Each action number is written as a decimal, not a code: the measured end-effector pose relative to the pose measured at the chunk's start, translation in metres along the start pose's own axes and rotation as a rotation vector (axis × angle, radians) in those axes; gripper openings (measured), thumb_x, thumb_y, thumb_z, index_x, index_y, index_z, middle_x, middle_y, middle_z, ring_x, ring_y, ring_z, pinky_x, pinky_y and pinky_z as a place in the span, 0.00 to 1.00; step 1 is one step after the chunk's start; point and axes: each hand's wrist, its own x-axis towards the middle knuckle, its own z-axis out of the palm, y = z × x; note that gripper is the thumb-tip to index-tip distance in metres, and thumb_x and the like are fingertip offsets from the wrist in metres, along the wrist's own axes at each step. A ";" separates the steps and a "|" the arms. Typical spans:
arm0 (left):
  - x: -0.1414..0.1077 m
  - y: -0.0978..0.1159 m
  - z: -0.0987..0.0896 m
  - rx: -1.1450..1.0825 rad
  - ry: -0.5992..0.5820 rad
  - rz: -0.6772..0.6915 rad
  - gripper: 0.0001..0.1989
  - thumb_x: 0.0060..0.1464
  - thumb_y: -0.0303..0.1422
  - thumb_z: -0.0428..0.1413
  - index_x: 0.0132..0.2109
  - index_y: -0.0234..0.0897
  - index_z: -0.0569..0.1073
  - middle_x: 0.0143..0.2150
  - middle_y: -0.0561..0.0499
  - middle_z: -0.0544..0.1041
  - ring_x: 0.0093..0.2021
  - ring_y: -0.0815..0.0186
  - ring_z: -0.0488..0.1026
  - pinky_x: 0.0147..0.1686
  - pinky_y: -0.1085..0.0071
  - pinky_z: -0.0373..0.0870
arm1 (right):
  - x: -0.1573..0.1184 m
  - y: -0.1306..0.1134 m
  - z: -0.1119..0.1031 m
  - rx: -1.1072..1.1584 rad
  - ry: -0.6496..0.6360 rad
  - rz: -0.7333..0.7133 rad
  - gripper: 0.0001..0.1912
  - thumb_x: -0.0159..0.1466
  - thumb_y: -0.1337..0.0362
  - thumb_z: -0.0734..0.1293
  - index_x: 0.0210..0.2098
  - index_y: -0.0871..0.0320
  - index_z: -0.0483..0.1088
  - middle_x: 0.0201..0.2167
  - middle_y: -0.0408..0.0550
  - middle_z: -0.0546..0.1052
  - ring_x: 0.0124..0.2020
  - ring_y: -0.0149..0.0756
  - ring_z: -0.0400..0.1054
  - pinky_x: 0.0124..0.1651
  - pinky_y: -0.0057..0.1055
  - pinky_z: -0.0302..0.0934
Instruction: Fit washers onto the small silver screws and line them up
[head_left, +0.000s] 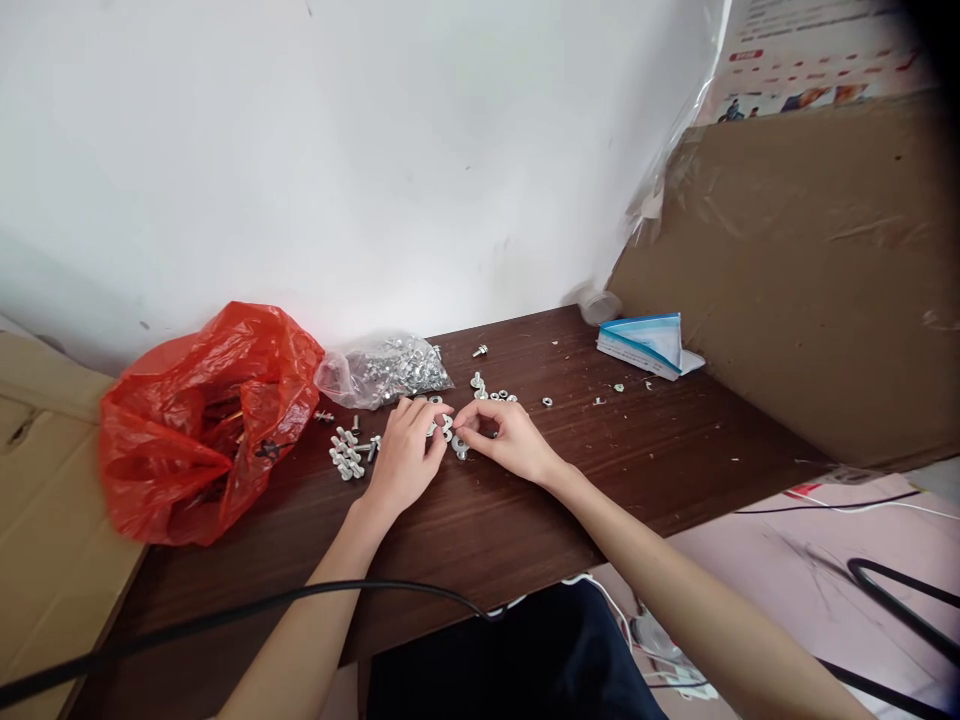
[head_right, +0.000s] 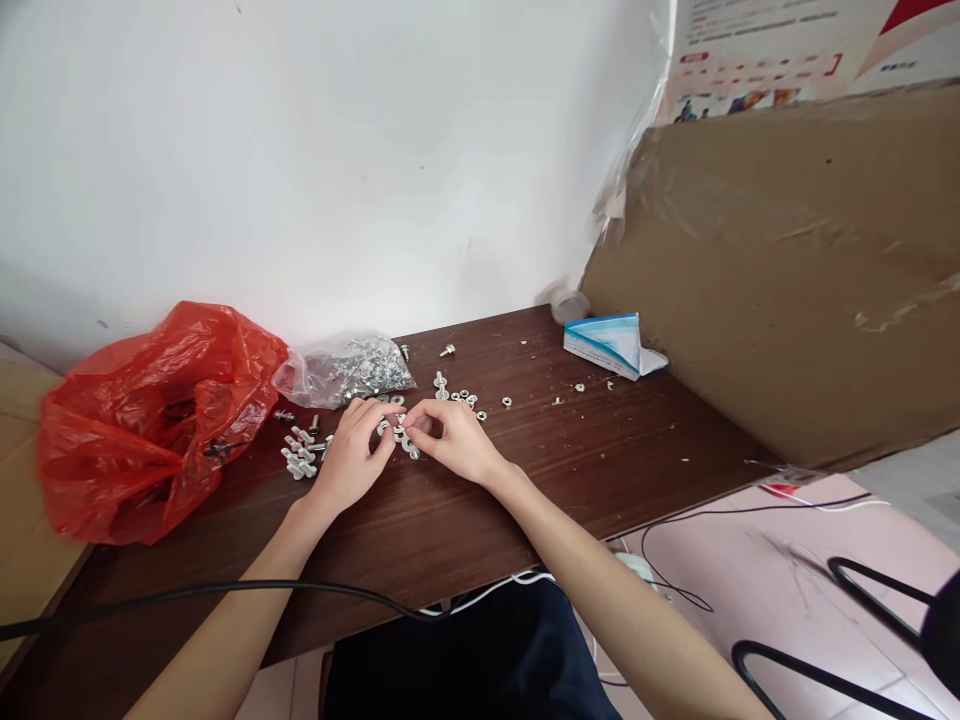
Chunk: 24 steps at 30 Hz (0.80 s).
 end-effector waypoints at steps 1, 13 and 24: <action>0.000 0.000 0.000 0.005 -0.007 0.000 0.12 0.56 0.21 0.48 0.45 0.37 0.69 0.38 0.49 0.72 0.42 0.61 0.65 0.45 0.63 0.64 | 0.000 0.000 0.000 -0.003 -0.006 0.002 0.04 0.60 0.66 0.65 0.31 0.58 0.72 0.27 0.43 0.75 0.27 0.30 0.66 0.32 0.28 0.62; 0.000 -0.002 0.002 0.044 -0.040 0.000 0.16 0.57 0.22 0.48 0.51 0.37 0.67 0.42 0.48 0.74 0.44 0.60 0.66 0.46 0.62 0.64 | 0.000 0.001 0.000 -0.007 -0.036 0.025 0.04 0.59 0.70 0.64 0.31 0.59 0.71 0.25 0.42 0.73 0.25 0.29 0.66 0.28 0.25 0.60; 0.001 0.001 -0.003 0.007 -0.027 -0.016 0.12 0.60 0.27 0.48 0.49 0.37 0.70 0.35 0.50 0.72 0.39 0.62 0.66 0.43 0.63 0.63 | 0.001 0.006 -0.016 -0.350 0.239 -0.105 0.07 0.63 0.70 0.62 0.35 0.57 0.72 0.33 0.46 0.76 0.35 0.35 0.67 0.37 0.31 0.61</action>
